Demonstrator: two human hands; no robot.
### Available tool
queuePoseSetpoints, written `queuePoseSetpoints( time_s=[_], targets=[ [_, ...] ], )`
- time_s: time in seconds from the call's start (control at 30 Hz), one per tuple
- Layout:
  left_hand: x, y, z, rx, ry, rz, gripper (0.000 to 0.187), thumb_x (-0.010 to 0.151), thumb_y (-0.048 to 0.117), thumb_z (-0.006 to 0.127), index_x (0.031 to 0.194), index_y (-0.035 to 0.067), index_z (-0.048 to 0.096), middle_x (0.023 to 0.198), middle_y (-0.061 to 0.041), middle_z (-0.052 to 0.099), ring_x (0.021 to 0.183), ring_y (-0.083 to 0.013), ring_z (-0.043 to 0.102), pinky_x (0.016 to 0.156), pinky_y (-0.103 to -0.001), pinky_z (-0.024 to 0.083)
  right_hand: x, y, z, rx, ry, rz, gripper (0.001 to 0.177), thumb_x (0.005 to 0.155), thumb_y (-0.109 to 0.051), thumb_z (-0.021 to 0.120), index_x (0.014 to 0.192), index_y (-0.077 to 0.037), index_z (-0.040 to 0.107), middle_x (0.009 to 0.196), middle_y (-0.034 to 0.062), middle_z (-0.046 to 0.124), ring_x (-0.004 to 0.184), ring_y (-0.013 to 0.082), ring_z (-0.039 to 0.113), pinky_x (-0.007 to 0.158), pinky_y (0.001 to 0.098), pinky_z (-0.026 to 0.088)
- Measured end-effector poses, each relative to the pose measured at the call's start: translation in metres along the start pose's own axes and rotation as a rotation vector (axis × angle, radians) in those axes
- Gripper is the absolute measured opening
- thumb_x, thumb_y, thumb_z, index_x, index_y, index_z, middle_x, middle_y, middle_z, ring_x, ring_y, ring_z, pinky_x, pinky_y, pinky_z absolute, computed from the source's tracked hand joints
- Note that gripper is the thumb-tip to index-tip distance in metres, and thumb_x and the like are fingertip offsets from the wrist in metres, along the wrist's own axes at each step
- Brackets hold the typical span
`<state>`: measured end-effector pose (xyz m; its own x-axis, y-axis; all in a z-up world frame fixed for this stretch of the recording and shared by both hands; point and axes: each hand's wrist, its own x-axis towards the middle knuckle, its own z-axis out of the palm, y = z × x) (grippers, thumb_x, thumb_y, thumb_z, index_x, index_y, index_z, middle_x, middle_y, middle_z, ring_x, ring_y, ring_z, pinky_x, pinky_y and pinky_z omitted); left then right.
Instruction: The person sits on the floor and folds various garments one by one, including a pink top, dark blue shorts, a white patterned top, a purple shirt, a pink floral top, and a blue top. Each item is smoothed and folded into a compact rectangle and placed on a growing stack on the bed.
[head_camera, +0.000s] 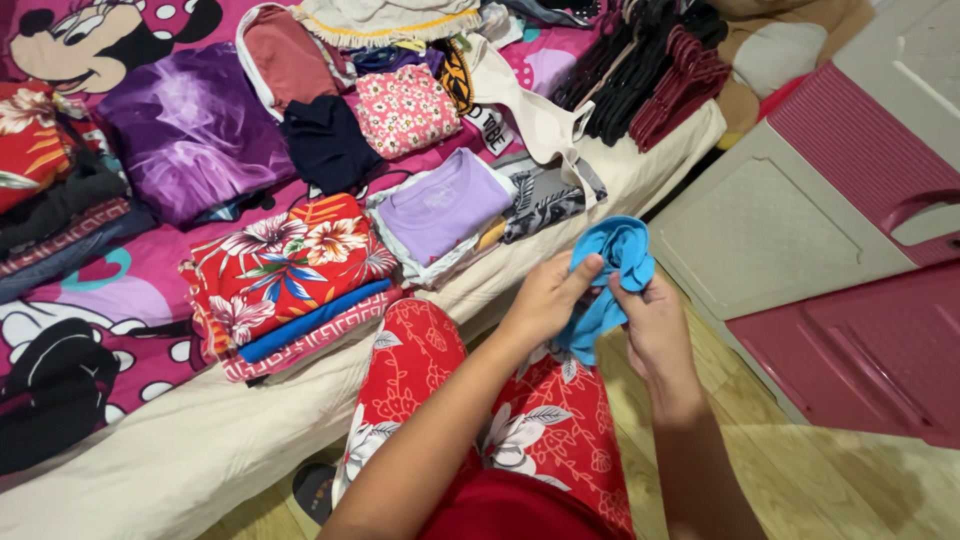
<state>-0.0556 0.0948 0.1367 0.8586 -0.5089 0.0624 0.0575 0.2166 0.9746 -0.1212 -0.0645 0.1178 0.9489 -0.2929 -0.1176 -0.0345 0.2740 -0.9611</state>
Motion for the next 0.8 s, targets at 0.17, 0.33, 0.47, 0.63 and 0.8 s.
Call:
queuePoseSetpoints(
  time_s=[0.17, 0.33, 0.47, 0.63, 0.8],
  targets=[
    [0.017, -0.005, -0.023, -0.299, 0.224, -0.334, 0.059, 0.1, 0.06, 0.049, 0.113, 0.003, 0.059, 0.096, -0.007, 0.068, 0.083, -0.0159, 0.069, 0.077, -0.033, 0.06, 0.014, -0.008, -0.035, 0.12, 0.137, -0.034, 0.022, 0.115, -0.023, 0.055, 0.119, -0.003, 0.063, 0.11, 0.0092, 0.07, 0.098, 0.0192, 0.066, 0.086, 0.0338, 0.054],
    [0.022, 0.003, -0.054, -0.745, 0.116, -0.279, 0.058, 0.099, 0.056, 0.055, 0.118, 0.002, 0.06, 0.106, -0.011, 0.07, 0.094, -0.0217, 0.071, 0.087, -0.037, 0.059, 0.029, -0.034, -0.072, 0.354, 0.353, 0.153, 0.035, 0.108, -0.034, 0.045, 0.11, -0.005, 0.063, 0.111, 0.0138, 0.072, 0.1, 0.0268, 0.072, 0.091, 0.0449, 0.061],
    [0.019, -0.001, -0.062, 0.209, -0.242, -0.119, 0.069, 0.08, 0.045, 0.079, 0.13, 0.003, 0.057, 0.11, -0.017, 0.071, 0.098, -0.0274, 0.068, 0.087, -0.041, 0.055, 0.028, -0.058, -0.094, 0.266, 0.588, 0.061, 0.028, 0.111, -0.034, 0.052, 0.11, -0.008, 0.062, 0.103, 0.0084, 0.069, 0.091, 0.0223, 0.071, 0.081, 0.0422, 0.061],
    [0.039, -0.014, -0.079, 0.999, -0.243, -0.214, 0.028, 0.09, 0.022, 0.062, 0.109, 0.009, 0.077, 0.104, -0.017, 0.077, 0.094, -0.0276, 0.072, 0.087, -0.04, 0.056, 0.024, -0.082, -0.094, -0.019, 0.514, -0.406, 0.019, 0.119, -0.024, 0.056, 0.11, -0.008, 0.058, 0.097, 0.0035, 0.059, 0.085, 0.016, 0.061, 0.076, 0.0325, 0.056],
    [0.054, -0.003, -0.075, -0.14, -0.019, -0.431, 0.028, 0.095, 0.021, 0.059, 0.11, 0.003, 0.075, 0.093, -0.009, 0.074, 0.081, -0.0197, 0.067, 0.077, -0.036, 0.053, 0.007, -0.097, -0.075, -0.802, 0.233, -0.328, 0.042, 0.089, -0.024, 0.076, 0.126, -0.01, 0.059, 0.092, 0.0052, 0.058, 0.081, 0.0216, 0.056, 0.068, 0.0356, 0.047]
  ],
)
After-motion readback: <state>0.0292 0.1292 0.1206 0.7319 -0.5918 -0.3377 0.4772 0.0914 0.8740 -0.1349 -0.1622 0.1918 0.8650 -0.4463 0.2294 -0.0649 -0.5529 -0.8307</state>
